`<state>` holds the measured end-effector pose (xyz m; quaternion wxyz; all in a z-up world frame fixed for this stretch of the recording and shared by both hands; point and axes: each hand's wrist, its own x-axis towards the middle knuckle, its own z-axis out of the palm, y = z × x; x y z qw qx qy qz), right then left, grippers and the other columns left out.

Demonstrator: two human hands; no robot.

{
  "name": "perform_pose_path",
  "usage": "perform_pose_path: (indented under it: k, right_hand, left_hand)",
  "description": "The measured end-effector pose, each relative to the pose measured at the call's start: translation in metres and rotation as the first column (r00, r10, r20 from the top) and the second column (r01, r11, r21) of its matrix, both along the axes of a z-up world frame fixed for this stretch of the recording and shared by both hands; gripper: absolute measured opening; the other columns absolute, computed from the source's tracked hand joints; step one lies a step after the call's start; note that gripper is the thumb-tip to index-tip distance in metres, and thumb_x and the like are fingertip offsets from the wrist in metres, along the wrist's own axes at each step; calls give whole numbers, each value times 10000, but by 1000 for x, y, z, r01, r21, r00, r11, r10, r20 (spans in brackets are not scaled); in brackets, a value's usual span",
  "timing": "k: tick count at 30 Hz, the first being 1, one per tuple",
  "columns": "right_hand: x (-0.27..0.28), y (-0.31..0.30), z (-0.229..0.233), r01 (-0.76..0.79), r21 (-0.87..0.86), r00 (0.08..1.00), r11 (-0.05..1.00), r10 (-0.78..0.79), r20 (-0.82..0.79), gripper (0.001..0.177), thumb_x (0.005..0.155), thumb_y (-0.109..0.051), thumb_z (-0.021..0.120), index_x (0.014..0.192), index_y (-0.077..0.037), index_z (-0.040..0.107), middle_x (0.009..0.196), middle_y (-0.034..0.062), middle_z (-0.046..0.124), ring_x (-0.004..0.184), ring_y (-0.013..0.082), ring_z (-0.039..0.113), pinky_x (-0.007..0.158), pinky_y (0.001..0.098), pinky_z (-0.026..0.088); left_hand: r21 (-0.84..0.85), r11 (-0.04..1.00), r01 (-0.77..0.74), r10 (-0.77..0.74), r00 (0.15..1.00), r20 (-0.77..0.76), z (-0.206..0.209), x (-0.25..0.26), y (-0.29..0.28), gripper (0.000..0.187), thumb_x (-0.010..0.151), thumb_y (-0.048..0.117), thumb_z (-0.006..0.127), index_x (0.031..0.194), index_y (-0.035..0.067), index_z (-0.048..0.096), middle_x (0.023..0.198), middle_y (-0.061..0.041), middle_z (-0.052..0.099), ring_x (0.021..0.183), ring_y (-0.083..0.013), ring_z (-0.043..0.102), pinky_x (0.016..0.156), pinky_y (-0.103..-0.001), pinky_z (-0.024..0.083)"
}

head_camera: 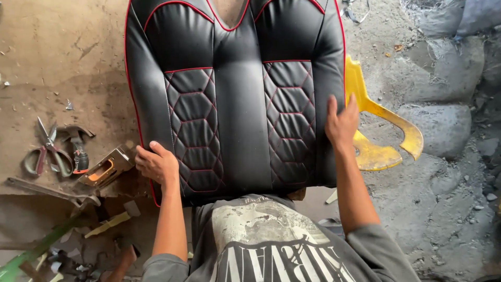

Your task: The person is attaching a black vinyl cover to a wooden seat frame using a staple gun, stretching the material for a tight fit.

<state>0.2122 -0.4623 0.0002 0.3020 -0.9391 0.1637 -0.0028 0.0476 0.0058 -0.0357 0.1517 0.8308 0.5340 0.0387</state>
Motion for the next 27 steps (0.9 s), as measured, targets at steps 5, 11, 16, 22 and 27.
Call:
perform_pose_path:
  k: [5,11,16,22,27]
  right_hand:
    - [88,32,-54,53,-341,998,939,-40,43,878,1105,-718,516,1542,36,405,1276,315,624,1136,512,653,949,617,538]
    - [99,27,-72,60,-407,998,911,-65,2,770,1109,-702,444,1488,-33,433,1129,205,599,1044,463,652,854,596,555]
    - [101,20,-66,45,-382,998,923,-62,-32,762,1102,-723,456,1419,-31,466,1108,212,591,1042,483,645,854,616,544]
    - [147,22,-57,54,-218,988,974,-84,-129,778,1121,-740,336,1477,-56,442,1203,267,617,1110,546,652,927,664,501]
    - [165,20,-66,43,-199,972,979,-87,-218,715,1112,-733,284,1408,-112,478,1191,261,668,1100,535,671,957,655,489]
  left_hand:
    - [1,1000,-4,4,1000,8,19,18,-12,602,1161,495,400,1534,23,417,1479,-277,470,1369,-443,433,1077,-551,333]
    - [338,938,80,-115,990,84,-19,14,-13,468,1147,401,474,1416,19,486,1293,-240,552,1171,-449,540,917,-531,399]
    - [369,924,102,-146,985,93,-25,9,-12,492,1148,411,457,1410,-4,495,1272,-244,545,1162,-461,538,913,-526,391]
    - [365,926,96,-145,984,108,-25,11,-11,494,1143,410,464,1427,7,497,1287,-237,535,1152,-465,550,898,-523,389]
    - [370,925,81,-121,989,86,-32,12,-11,497,1144,416,450,1440,19,498,1304,-237,538,1173,-460,547,905,-521,392]
